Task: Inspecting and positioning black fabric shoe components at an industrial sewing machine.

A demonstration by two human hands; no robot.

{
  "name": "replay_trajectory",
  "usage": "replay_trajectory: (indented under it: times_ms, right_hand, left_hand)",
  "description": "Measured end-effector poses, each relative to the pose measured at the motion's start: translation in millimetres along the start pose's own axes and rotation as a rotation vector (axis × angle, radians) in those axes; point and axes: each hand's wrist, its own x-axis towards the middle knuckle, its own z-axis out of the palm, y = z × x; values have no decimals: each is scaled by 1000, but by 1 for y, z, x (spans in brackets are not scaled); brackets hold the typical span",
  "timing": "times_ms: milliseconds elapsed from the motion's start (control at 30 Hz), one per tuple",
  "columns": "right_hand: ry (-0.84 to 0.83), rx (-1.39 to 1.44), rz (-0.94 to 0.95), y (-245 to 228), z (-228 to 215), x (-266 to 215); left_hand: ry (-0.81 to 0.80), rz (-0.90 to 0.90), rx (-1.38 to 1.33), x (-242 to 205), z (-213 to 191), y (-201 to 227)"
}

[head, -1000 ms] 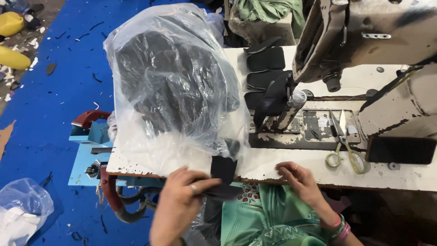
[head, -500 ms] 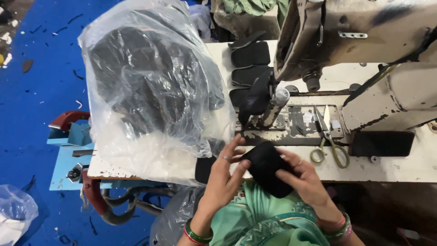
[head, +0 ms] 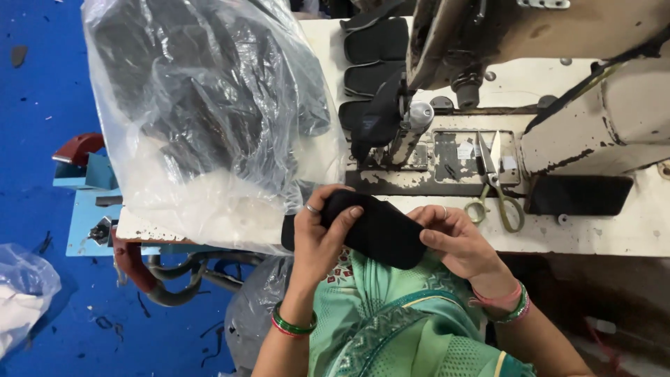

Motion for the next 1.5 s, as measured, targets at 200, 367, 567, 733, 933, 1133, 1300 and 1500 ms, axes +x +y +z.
replay_trajectory:
  times_ms: [200,367,567,733,933,1133,1300,1500]
  right_hand:
    - [129,-170,-309,23,-16,-14]
    - [404,-250,-367,28,-38,-30]
    - [534,-347,-413,16,-41,-6]
    - [630,-541,-470,6,-44,47]
    - [677,-536,-458,-3,-27,79]
    - [667,-589,-576,-3,-6,86]
    - [734,-829,-582,15,1,94]
    - [454,-886,-509,-5,0,82]
  left_hand:
    - [-76,-90,-82,30,9,-27]
    - [-130,-119,-133,55,49,-45]
    - [-175,-103,-194,85,66,-64]
    - [-13,-65,-37,129,56,-58]
    - [-16,-60,-43,167,46,-52]
    - [-82,23,-24,173,47,-55]
    - [132,42,-654,131,71,-35]
    - [-17,-26,-212,91,59,-92]
